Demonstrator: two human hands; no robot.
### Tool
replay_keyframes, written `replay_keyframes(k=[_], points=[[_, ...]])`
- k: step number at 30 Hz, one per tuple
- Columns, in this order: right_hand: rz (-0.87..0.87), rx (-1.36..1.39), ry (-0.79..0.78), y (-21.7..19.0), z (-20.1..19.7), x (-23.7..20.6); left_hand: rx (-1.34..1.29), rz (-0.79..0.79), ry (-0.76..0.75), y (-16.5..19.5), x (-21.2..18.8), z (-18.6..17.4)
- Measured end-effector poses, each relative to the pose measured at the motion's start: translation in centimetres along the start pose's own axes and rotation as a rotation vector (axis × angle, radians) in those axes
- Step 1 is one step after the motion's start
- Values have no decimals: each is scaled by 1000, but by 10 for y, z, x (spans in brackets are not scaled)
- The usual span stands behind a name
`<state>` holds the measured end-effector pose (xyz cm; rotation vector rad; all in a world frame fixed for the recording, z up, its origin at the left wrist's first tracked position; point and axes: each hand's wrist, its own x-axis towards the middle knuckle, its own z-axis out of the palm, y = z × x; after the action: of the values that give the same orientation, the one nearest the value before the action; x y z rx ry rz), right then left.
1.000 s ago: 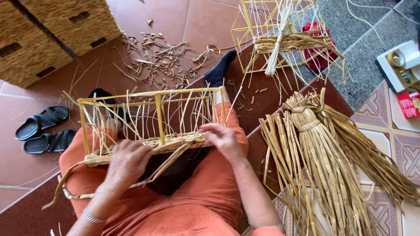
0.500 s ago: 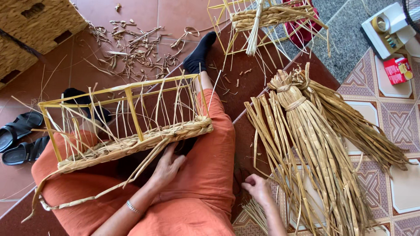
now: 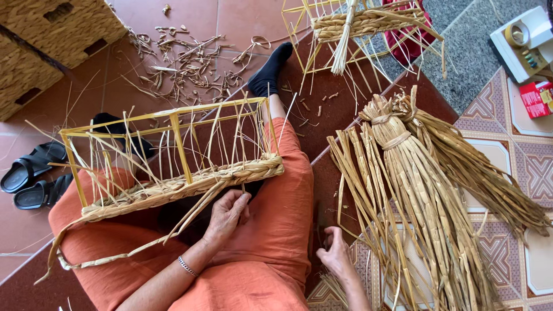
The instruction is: The person sits on the floor weaving a basket from palm/reed strips on a bamboo frame resting on their lap. They weave strips around the frame, pull long strips tight, and occasionally use scissors to trim ends while building up the woven base and sides.
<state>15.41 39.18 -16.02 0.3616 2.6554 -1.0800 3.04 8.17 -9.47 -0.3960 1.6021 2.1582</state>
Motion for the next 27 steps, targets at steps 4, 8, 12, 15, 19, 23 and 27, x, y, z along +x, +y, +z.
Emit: replay_keyframes(k=[4,8,12,15,19,23,27], points=[[372,359,25,-5,-20,-4,200,67,100,0,-4,-6],[63,742,-150,-21,-36,-2,280,125,133,0,-5,-8],[-201,841,-524,-56,-23,22,253,113,120,-1,-4,-7],[-93,612,-678,-90,-10,58,268,87,129,-1,-3,-8],[-125,320,-720,-126,-9,88,309,94,130,1,-3,-9],[-161,279,-758,-144,-12,99,314,86,116,4,-5,-8],[-132,266,-740,-149,-8,100,286,72,95,5,-6,-8]])
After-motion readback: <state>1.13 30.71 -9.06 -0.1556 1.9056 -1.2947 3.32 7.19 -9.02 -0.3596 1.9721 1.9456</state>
